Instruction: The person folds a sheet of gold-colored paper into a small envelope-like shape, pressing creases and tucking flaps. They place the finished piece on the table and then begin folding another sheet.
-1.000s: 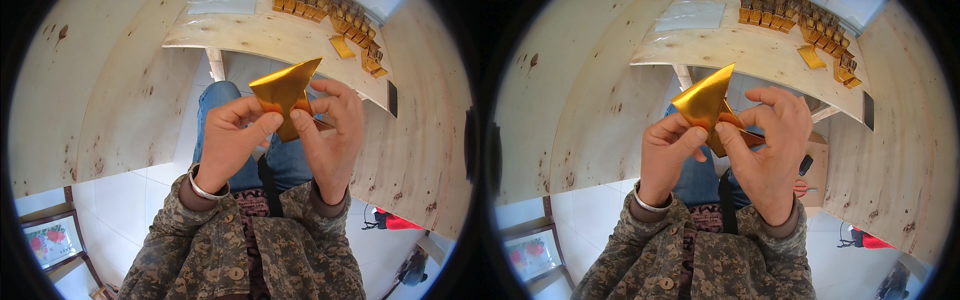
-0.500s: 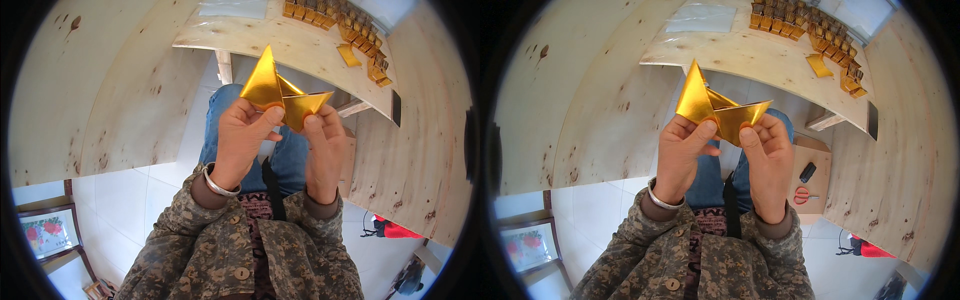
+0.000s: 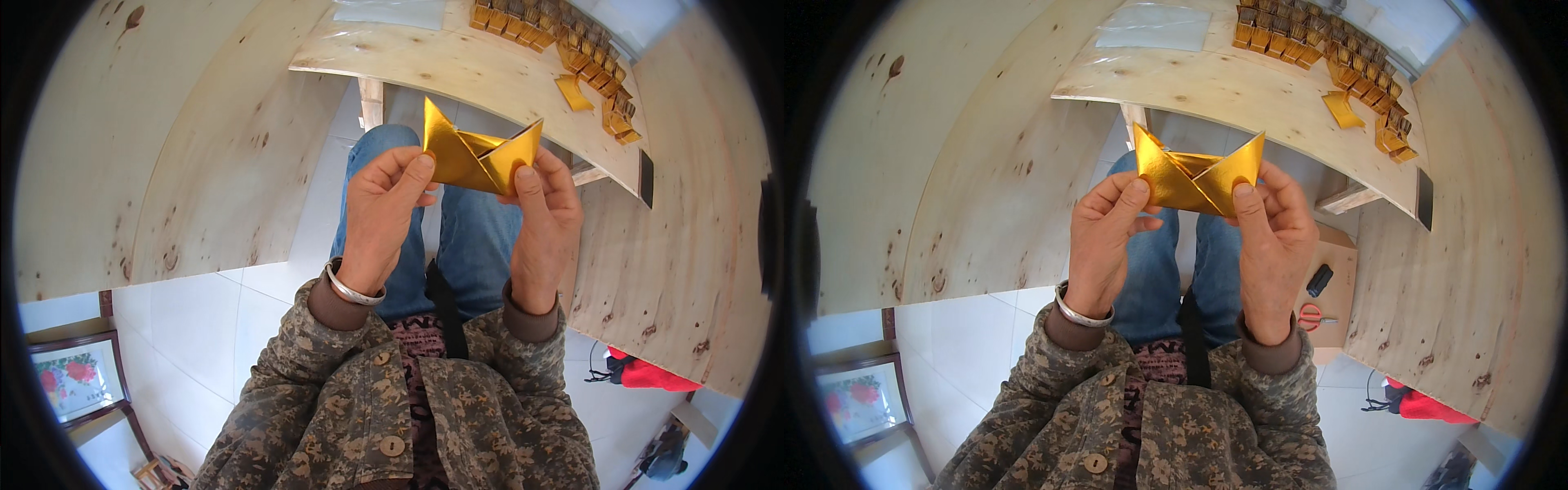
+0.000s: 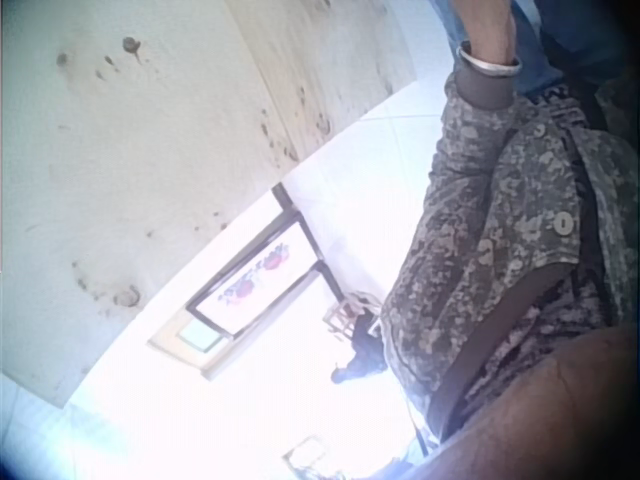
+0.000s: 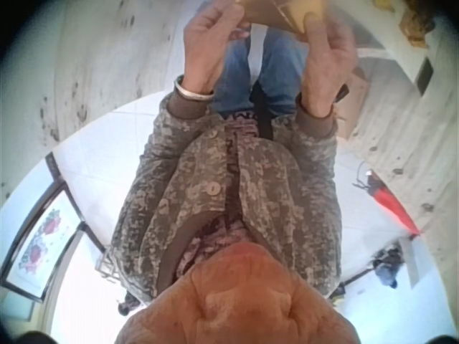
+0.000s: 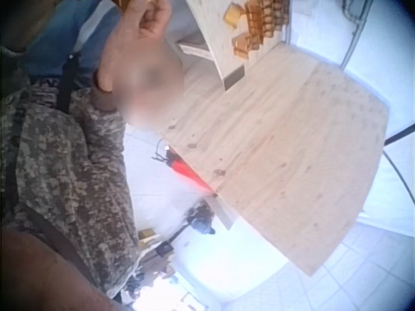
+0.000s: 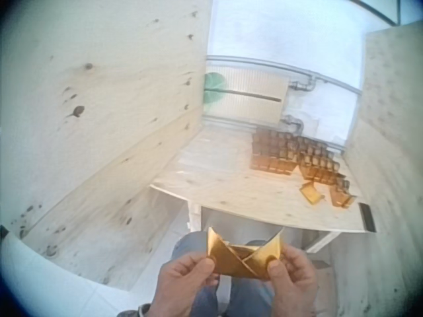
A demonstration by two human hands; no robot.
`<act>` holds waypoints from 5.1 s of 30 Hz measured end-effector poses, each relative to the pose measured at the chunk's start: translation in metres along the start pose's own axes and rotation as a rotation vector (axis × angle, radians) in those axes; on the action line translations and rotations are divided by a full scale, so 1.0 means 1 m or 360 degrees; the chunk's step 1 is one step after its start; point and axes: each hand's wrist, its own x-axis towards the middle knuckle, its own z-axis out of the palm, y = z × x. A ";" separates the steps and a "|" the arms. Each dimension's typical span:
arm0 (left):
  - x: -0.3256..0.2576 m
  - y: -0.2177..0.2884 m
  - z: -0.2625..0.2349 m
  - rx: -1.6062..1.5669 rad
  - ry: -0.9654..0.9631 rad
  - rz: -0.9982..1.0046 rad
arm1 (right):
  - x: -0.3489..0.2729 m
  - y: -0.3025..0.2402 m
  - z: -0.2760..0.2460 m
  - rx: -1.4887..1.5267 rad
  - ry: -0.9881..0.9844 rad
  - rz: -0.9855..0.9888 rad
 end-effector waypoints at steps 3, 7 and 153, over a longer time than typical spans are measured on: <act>0.002 0.001 -0.010 -0.0073 0.0081 -0.0019 | -0.002 0.004 0.016 0.0043 0.0019 0.0024; 0.002 0.004 -0.027 -0.0194 0.0218 -0.0015 | -0.011 0.018 0.043 0.0356 -0.0054 0.0167; 0.165 -0.038 0.019 -0.0016 0.0115 -0.0122 | 0.139 0.086 0.003 -0.0286 -0.0312 0.0632</act>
